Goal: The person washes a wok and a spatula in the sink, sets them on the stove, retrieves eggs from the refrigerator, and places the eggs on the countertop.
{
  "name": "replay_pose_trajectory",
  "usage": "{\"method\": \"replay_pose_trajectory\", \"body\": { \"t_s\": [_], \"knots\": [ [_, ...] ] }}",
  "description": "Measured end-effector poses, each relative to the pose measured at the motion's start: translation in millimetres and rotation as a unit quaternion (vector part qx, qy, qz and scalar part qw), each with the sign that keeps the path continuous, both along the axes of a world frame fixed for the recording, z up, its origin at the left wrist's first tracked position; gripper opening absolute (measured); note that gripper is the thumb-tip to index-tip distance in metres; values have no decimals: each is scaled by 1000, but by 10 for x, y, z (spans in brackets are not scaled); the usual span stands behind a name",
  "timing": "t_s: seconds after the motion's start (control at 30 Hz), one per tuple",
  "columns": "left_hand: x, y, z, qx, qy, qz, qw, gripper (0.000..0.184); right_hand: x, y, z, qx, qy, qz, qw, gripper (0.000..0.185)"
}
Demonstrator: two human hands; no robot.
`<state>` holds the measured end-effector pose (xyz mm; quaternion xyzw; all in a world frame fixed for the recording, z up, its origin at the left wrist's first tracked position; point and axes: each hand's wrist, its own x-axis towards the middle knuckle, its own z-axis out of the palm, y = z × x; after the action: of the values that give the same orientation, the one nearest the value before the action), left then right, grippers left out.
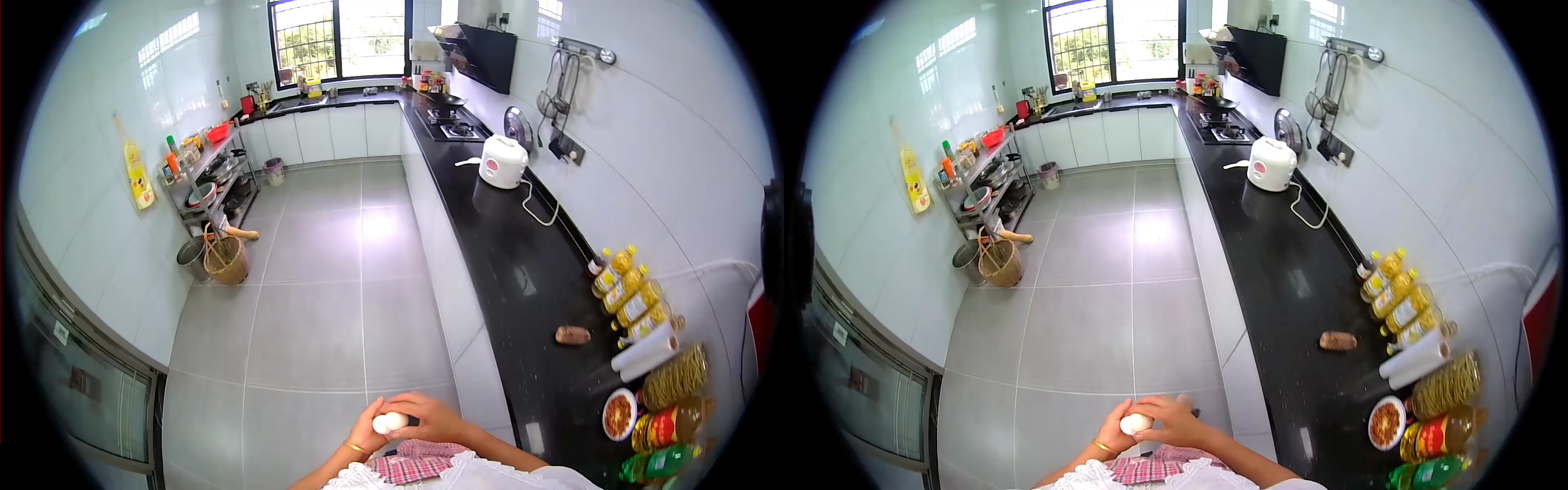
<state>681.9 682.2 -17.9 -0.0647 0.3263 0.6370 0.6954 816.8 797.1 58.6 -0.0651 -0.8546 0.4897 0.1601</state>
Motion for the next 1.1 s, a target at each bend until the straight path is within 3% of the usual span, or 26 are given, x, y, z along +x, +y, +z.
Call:
{"method": "replay_pose_trajectory", "body": {
  "t_s": [0.1, 0.3, 0.4, 0.5, 0.67, 0.77, 0.87, 0.93, 1.1],
  "knots": [
    [-397, 903, 127, -2, -1, 42, 999, 43, -526, 823, -19, 44, 36, 40, 998, 39],
    [-1350, 2150, 143, 54, -38, 41, 997, 42, -1536, 2383, 72, -9, -12, 26, 1000, 42],
    [-1854, 2792, 122, 117, -136, 63, 982, 43, -2068, 3053, 84, 24, -2, 7, 1000, 40],
    [-2386, 3548, 86, 35, -29, 66, 997, 45, -2662, 3653, -74, 71, 13, -2, 997, 38],
    [-3604, 4832, -50, 25, -20, 54, 998, 48, -3805, 4820, -195, 122, 24, -35, 992, 36],
    [-4366, 5690, -190, 152, -124, 0, 981, 42, -4481, 5700, -119, 151, -15, -101, 983, 35],
    [-4917, 6527, 103, 81, -67, -12, 994, 40, -5020, 6392, 5, 126, 28, -152, 980, 29],
    [-5232, 7033, 267, 10, -9, -2, 1000, 36, -5341, 6829, -23, 142, -12, -141, 980, 36],
    [-6172, 8237, 141, -4, 9, 6, 1000, 37, -6262, 8011, -228, 168, 10, -149, 974, 35]
  ]
}}
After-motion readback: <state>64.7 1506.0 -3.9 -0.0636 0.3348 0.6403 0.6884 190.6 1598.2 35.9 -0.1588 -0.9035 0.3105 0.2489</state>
